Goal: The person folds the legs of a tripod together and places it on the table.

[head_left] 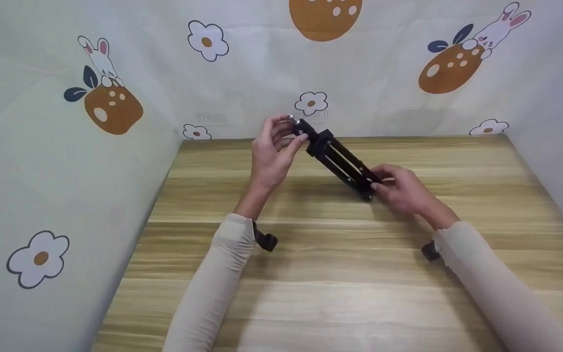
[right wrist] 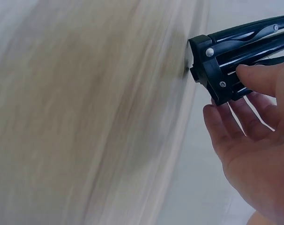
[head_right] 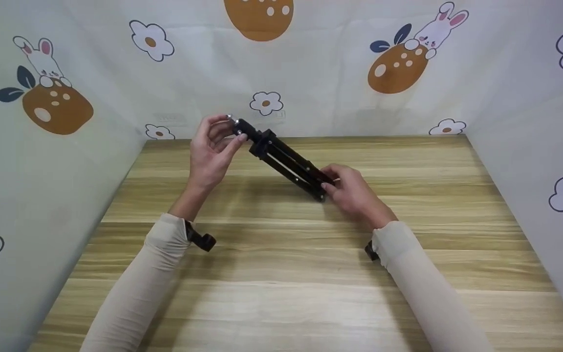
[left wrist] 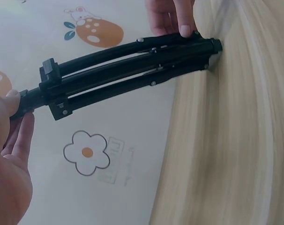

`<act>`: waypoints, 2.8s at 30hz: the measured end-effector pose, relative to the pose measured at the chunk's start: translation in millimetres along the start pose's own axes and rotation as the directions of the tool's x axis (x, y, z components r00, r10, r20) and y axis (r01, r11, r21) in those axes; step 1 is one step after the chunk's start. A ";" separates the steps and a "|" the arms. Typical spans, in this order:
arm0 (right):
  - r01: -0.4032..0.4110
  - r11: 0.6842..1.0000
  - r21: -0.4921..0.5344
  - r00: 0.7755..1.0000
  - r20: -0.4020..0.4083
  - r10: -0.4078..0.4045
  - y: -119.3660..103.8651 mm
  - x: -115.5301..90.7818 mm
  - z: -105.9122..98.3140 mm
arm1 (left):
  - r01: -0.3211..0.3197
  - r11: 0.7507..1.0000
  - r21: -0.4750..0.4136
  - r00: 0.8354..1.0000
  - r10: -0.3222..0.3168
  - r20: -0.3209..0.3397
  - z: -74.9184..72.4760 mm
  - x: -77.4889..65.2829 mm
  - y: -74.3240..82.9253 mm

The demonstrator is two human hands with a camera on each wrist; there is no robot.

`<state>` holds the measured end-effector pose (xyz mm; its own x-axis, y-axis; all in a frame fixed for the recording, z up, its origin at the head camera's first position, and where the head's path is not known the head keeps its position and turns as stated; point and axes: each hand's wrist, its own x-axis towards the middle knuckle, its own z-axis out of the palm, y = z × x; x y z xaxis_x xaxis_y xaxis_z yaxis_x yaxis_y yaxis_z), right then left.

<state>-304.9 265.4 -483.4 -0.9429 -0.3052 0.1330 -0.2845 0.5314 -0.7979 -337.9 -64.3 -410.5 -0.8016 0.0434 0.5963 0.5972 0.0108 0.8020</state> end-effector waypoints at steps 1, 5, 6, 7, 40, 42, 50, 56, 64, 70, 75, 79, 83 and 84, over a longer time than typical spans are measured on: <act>-0.002 1.000 -0.008 1.000 0.000 0.002 0.7 -0.8 -1.1 | 0.009 1.000 -0.001 1.000 -0.009 0.001 -2.4 -1.2 -2.1; -0.008 0.998 -0.056 1.000 -0.006 0.008 4.3 -3.7 -4.7 | 0.062 0.998 0.001 0.998 -0.062 0.006 -11.1 -7.5 -8.2; -0.007 0.998 -0.066 1.000 -0.010 0.007 5.2 -4.3 -5.4 | 0.074 0.997 0.007 0.997 -0.074 0.010 -13.2 -9.1 -9.5; -0.005 0.997 -0.073 1.000 -0.013 0.004 5.5 -5.1 -6.2 | 0.088 0.996 0.011 0.996 -0.088 0.013 -15.3 -10.7 -11.0; 0.064 0.974 -0.216 0.993 -0.079 -0.083 16.1 -13.6 -9.5 | 0.341 0.921 0.191 0.920 -0.369 0.136 -53.0 -64.6 -78.5; 0.059 0.975 -0.216 0.994 -0.075 -0.077 15.8 -13.4 -9.8 | 0.340 0.920 0.195 0.919 -0.369 0.140 -53.4 -66.0 -81.0; 0.035 0.978 -0.206 0.997 -0.063 -0.049 15.3 -12.6 -10.0 | 0.356 0.906 0.230 0.906 -0.395 0.152 -55.9 -70.0 -86.7; 0.054 0.975 -0.217 0.996 -0.064 -0.069 14.9 -12.8 -8.7 | 0.363 0.896 0.257 0.900 -0.409 0.152 -57.7 -73.3 -89.2; 0.061 0.979 -0.195 0.995 -0.063 -0.075 13.2 -11.7 -7.6 | 0.367 0.890 0.271 0.893 -0.419 0.164 -59.2 -74.8 -90.6; 0.044 0.981 -0.190 0.996 -0.063 -0.057 13.3 -12.0 -8.0 | 0.362 0.885 0.292 0.891 -0.421 0.172 -59.8 -73.8 -91.9; 0.055 0.979 -0.198 0.996 -0.065 -0.069 15.6 -11.3 -7.0 | 0.369 0.880 0.299 0.884 -0.432 0.178 -60.9 -73.9 -90.6; 0.048 0.981 -0.189 0.997 -0.058 -0.060 15.1 -10.9 -7.5 | 0.390 0.871 0.300 0.873 -0.453 0.181 -61.2 -72.9 -89.1; 0.026 0.987 -0.160 0.998 -0.056 -0.035 13.4 -10.0 -9.4 | 0.394 0.864 0.313 0.868 -0.462 0.182 -61.4 -69.3 -87.1; 0.024 0.988 -0.152 0.998 -0.059 -0.033 12.7 -9.6 -10.2 | 0.390 0.862 0.323 0.869 -0.461 0.180 -61.5 -67.5 -85.8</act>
<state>-301.2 283.1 -488.9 -0.9416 -0.2752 0.1938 -0.3297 0.6382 -0.6957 -336.8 -129.6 -517.5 -0.9667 0.2127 0.1426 0.2115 0.3493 0.9128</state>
